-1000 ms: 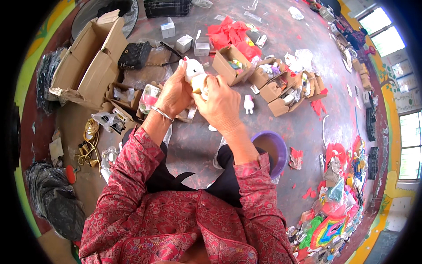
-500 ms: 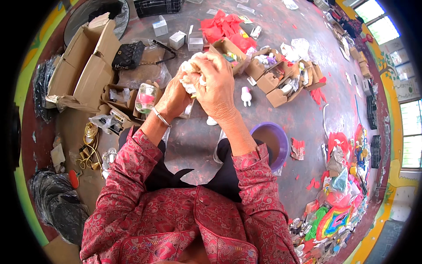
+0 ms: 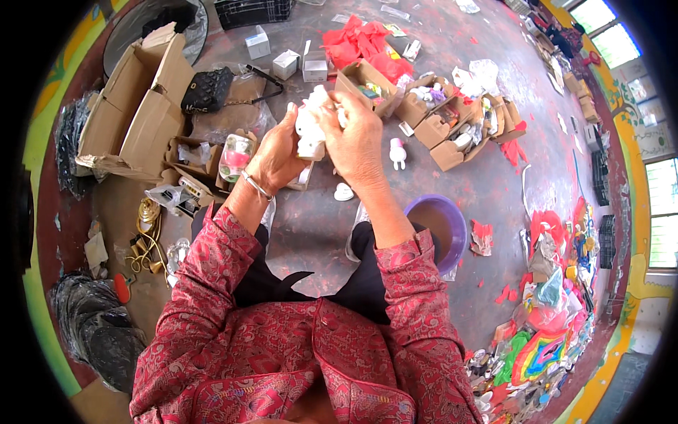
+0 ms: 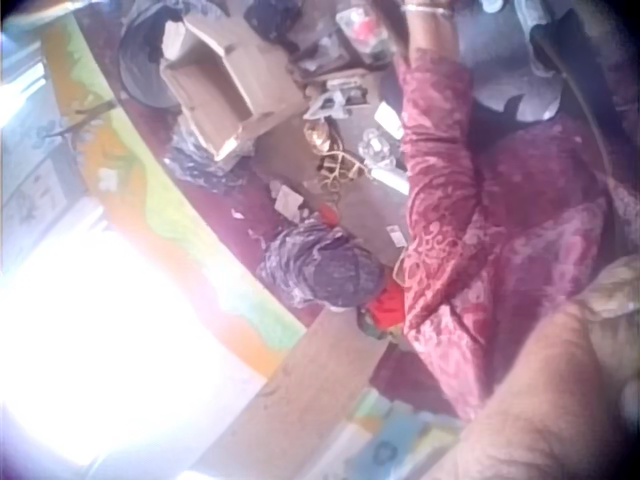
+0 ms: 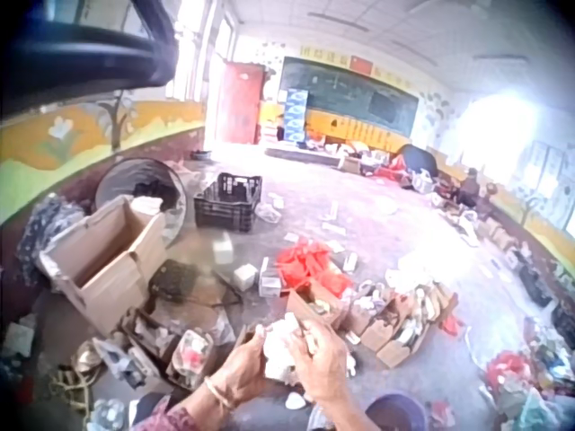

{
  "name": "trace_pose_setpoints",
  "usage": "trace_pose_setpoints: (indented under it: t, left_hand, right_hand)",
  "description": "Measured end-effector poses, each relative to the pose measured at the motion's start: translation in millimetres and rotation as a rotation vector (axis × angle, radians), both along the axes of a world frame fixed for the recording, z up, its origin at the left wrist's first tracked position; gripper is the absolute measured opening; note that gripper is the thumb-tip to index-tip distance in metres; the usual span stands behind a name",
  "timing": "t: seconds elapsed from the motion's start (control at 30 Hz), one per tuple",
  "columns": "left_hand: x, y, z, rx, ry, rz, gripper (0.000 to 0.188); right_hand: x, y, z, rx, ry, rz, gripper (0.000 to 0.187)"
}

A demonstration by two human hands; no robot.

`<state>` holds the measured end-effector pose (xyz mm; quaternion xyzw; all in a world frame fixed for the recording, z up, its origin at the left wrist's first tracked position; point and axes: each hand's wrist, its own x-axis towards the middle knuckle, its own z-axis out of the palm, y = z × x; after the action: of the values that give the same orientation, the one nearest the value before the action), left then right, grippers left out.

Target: The person sits on the floor and wipes several small white figurines with a white cloth. They pick up each figurine, clean it thoroughly, and place it back down among other similar items.

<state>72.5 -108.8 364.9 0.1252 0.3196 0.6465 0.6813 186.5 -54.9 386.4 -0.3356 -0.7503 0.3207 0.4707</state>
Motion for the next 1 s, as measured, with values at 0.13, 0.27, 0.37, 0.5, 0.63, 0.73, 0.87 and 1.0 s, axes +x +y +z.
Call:
trace_pose_setpoints:
  t: [0.13, 0.27, 0.37, 0.5, 0.63, 0.73, 0.87, 1.0]
  left_hand:
    - [-3, -10, 9, 0.119, -0.002, -0.225, 0.046]
    - [0, -14, -1, 0.224, 0.218, -0.308, 0.047]
    - [0, -10, -10, 0.289, 0.327, -0.256, 0.050]
    - [0, -13, -3, 0.321, 0.367, -0.179, 0.056]
    - [6, -12, -3, 0.376, 0.376, -0.160, 0.058]
    - [4, -10, -10, 0.338, 0.412, -0.190, 0.056]
    - [1, -11, -9, 0.293, 0.477, -0.167, 0.051]
    - [5, -13, 6, 0.352, 0.541, -0.184, 0.055]
  right_hand:
    - [0, 1, -2, -0.046, 0.097, -0.064, 0.019]
    - [2, 3, 4, -0.239, 0.265, -0.022, 0.017]
    - [22, 26, 6, -0.796, 0.699, 0.196, 0.015]
    - [46, 46, 8, -0.934, 0.993, 0.208, 0.014]
    - [42, 28, 34, -0.638, 0.817, 0.263, 0.014]
    - [27, 1, 39, -0.169, 0.108, 0.312, 0.013]
    - [21, 9, 27, 0.009, -0.018, 0.306, 0.013]
    - [29, 15, 24, -0.288, 0.136, 0.303, 0.015]
